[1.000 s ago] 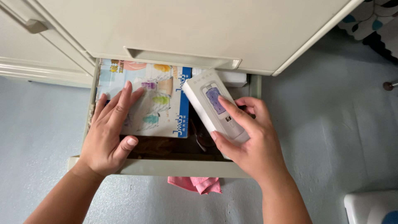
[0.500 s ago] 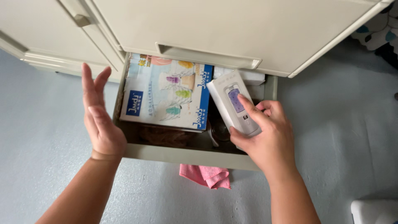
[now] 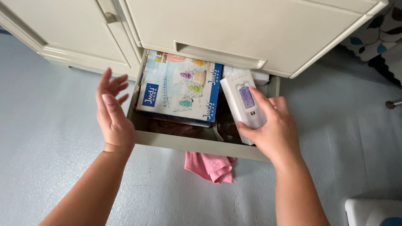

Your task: The person opens and closes multiple drawers and cabinet doors, then wipes the cabinet surfaces with a pink cloth. The person handles items inside the drawers, including a white box and plastic-wrapped items, before closing them and continuing to wipe the cabinet exterior.

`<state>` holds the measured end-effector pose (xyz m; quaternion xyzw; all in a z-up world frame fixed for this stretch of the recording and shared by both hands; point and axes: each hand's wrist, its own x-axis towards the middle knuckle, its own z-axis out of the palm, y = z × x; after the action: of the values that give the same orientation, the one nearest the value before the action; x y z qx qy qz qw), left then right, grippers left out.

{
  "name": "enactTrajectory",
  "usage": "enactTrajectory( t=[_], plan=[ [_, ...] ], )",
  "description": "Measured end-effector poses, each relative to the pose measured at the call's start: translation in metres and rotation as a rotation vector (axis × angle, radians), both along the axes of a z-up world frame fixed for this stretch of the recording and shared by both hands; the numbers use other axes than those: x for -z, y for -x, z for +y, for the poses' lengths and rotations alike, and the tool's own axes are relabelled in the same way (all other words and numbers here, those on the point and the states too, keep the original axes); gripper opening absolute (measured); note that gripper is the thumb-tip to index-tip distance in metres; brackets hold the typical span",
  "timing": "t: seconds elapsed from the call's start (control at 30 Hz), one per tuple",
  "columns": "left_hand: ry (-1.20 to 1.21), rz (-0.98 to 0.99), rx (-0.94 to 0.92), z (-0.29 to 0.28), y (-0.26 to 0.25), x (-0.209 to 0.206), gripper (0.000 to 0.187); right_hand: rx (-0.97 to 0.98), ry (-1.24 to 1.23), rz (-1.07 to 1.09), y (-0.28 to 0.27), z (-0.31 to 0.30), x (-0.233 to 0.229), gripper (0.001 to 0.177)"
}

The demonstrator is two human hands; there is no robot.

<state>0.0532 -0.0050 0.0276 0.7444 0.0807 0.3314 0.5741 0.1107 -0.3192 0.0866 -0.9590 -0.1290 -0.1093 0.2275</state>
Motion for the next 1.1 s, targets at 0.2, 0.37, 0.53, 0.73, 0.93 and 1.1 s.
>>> enactTrajectory(
  t=[0.2,0.37,0.53,0.73,0.93,1.1],
  plan=[
    [-0.016,0.013,0.085,0.001,0.014,-0.002,0.076,0.015,-0.045,-0.035,0.002,-0.010,-0.003,0.078],
    [-0.230,0.155,0.178,0.002,0.025,-0.007,0.066,-0.020,-0.434,0.068,-0.001,-0.017,-0.011,0.080],
    [-0.402,0.196,0.140,0.002,0.024,-0.009,0.046,-0.035,-0.276,-0.092,0.001,-0.024,-0.024,0.088],
    [-0.266,0.263,0.133,0.001,0.023,-0.010,0.038,-0.090,-0.100,-0.275,0.010,-0.019,-0.028,0.068],
    [-0.142,0.290,0.095,-0.003,0.024,-0.016,0.050,-0.003,-0.146,-0.148,0.012,-0.011,-0.014,0.062],
    [-0.014,0.458,0.087,-0.003,0.025,-0.021,0.051,-0.042,-0.155,-0.165,0.009,-0.003,0.005,0.058]
  ],
)
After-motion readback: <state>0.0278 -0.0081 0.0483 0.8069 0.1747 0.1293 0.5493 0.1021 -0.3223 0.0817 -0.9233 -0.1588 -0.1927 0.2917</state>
